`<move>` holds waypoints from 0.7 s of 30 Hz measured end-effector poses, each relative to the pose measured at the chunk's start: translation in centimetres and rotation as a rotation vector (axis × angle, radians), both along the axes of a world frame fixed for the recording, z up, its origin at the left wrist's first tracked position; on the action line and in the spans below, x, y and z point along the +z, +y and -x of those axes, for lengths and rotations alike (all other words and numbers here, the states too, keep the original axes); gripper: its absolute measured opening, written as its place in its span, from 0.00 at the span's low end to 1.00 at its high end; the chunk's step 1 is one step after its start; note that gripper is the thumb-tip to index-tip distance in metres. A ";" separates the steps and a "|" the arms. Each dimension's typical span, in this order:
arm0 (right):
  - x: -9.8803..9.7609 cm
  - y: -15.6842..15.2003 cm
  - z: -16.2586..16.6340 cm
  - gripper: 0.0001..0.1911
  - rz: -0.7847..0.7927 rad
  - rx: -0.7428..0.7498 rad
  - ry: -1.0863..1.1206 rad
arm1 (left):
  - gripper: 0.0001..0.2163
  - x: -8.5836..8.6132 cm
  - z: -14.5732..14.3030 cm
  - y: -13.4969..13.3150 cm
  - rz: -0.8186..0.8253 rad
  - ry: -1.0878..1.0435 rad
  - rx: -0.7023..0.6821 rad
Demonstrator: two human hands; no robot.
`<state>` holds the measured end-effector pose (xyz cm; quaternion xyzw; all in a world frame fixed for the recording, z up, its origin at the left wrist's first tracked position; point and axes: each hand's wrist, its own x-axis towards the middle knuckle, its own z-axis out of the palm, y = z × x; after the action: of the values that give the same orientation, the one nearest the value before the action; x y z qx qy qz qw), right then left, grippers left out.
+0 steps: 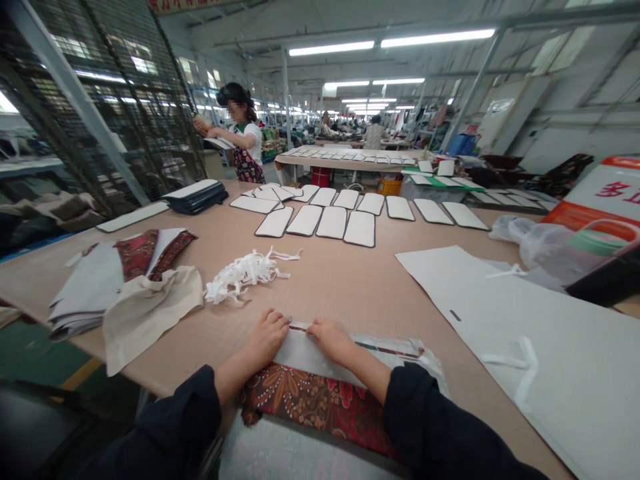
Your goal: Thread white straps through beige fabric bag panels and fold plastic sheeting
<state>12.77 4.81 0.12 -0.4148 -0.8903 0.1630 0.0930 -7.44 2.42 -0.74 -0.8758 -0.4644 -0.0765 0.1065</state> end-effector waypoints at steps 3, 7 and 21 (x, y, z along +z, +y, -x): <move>-0.1 -0.7 -0.2 0.14 -0.039 -0.015 -0.035 | 0.09 0.0 -0.1 0.2 0.026 -0.028 0.040; -0.2 -0.9 0.6 0.14 -0.053 -0.013 -0.065 | 0.11 0.5 -0.4 -0.2 0.021 -0.002 0.029; 1.3 0.3 -1.9 0.06 0.112 -0.233 -0.168 | 0.14 1.9 -2.2 0.1 0.059 -0.063 0.070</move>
<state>14.65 5.10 1.44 -0.5320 -0.8304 0.1650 0.0131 -5.25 2.52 1.18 -0.8589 -0.5002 -0.0864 0.0685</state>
